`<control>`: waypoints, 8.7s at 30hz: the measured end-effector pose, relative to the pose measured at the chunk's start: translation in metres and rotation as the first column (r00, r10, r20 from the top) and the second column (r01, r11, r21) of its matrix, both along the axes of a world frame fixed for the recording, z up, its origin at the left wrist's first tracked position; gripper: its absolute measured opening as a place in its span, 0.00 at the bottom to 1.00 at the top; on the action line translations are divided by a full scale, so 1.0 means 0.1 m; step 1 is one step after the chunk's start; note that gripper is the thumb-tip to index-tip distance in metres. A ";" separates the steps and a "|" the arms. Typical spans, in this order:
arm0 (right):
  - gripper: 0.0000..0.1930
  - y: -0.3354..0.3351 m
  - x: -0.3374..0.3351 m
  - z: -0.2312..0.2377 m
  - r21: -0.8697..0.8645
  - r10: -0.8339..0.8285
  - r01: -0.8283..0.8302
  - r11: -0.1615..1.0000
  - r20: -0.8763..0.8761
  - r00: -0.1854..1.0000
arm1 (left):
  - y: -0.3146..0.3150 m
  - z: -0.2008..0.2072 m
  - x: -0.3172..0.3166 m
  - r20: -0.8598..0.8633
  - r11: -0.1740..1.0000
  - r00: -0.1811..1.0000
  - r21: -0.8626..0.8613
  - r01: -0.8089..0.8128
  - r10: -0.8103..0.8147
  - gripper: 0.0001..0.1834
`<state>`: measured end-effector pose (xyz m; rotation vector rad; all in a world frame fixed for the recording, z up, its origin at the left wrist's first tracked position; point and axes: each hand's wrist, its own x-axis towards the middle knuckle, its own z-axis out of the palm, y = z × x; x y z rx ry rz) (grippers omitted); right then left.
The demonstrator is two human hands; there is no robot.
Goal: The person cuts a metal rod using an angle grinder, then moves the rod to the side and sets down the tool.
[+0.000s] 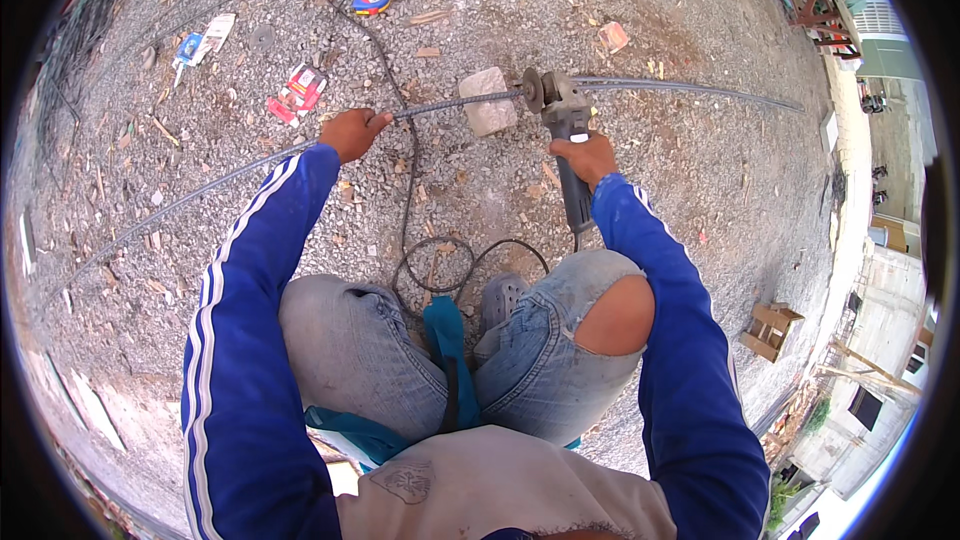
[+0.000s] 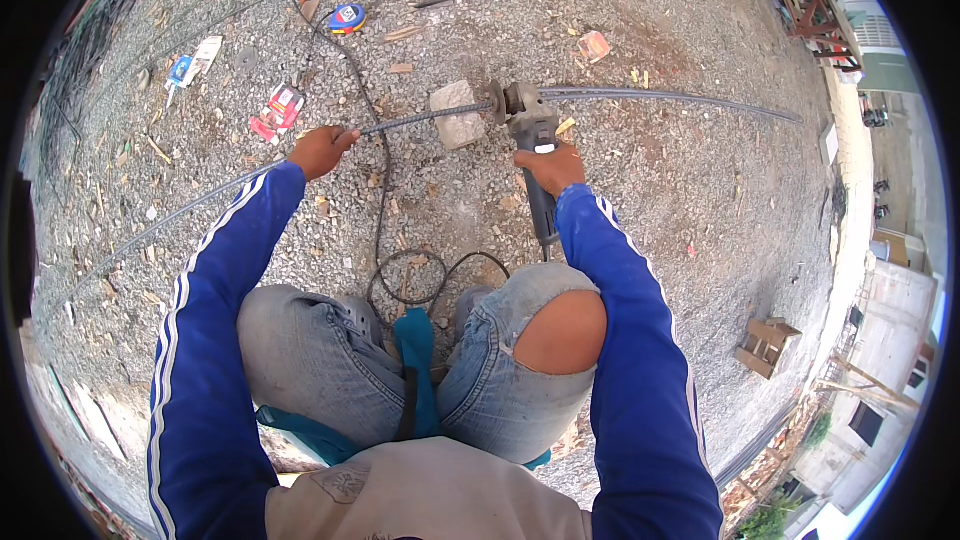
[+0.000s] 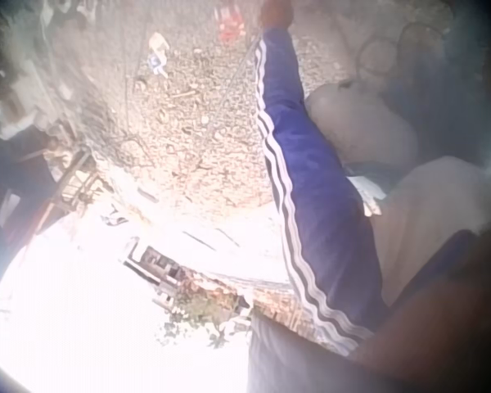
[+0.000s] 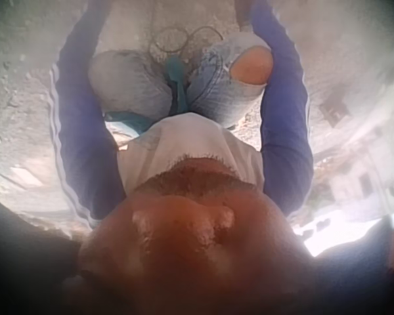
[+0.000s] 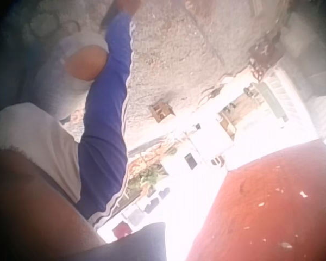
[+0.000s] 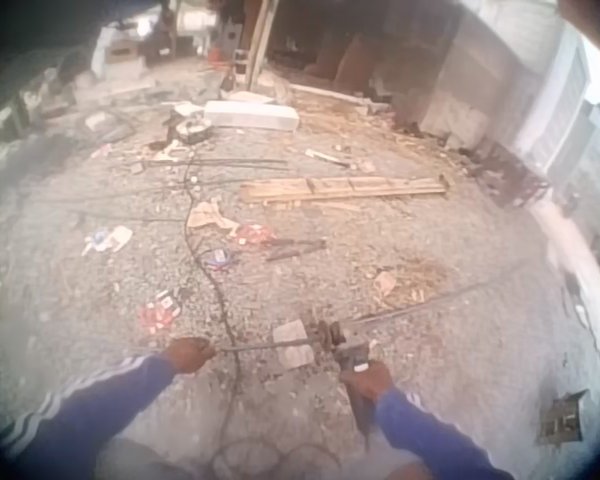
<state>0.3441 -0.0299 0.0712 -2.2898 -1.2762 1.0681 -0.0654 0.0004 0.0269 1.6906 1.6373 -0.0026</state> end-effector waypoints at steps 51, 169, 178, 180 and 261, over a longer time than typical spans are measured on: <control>0.22 0.04 -0.09 0.13 -0.018 0.023 -0.024 1.000 -0.067 0.998 | -0.03 -0.09 -0.01 -0.022 0.994 1.000 0.112 0.009 -0.007 0.31; 0.36 -2.33 1.84 -1.04 -0.036 -0.925 0.938 0.344 0.157 0.345 | 0.13 4.31 -0.59 -0.015 0.729 0.998 0.684 -0.038 0.065 0.24; 0.16 -1.21 0.99 -0.04 0.278 -0.734 0.911 0.303 -0.542 0.410 | 0.19 3.25 -0.49 0.062 0.794 0.988 0.589 -0.151 0.142 0.22; 0.23 -0.55 0.77 0.35 0.065 -0.529 0.848 0.526 -0.756 0.385 | 0.17 3.10 -0.53 0.088 0.781 0.988 0.605 -0.157 0.130 0.23; 0.09 1.69 -2.28 4.45 0.243 0.298 0.707 0.664 -0.953 0.047 | -0.27 4.87 -2.43 0.160 0.207 0.966 0.957 -0.201 0.202 0.24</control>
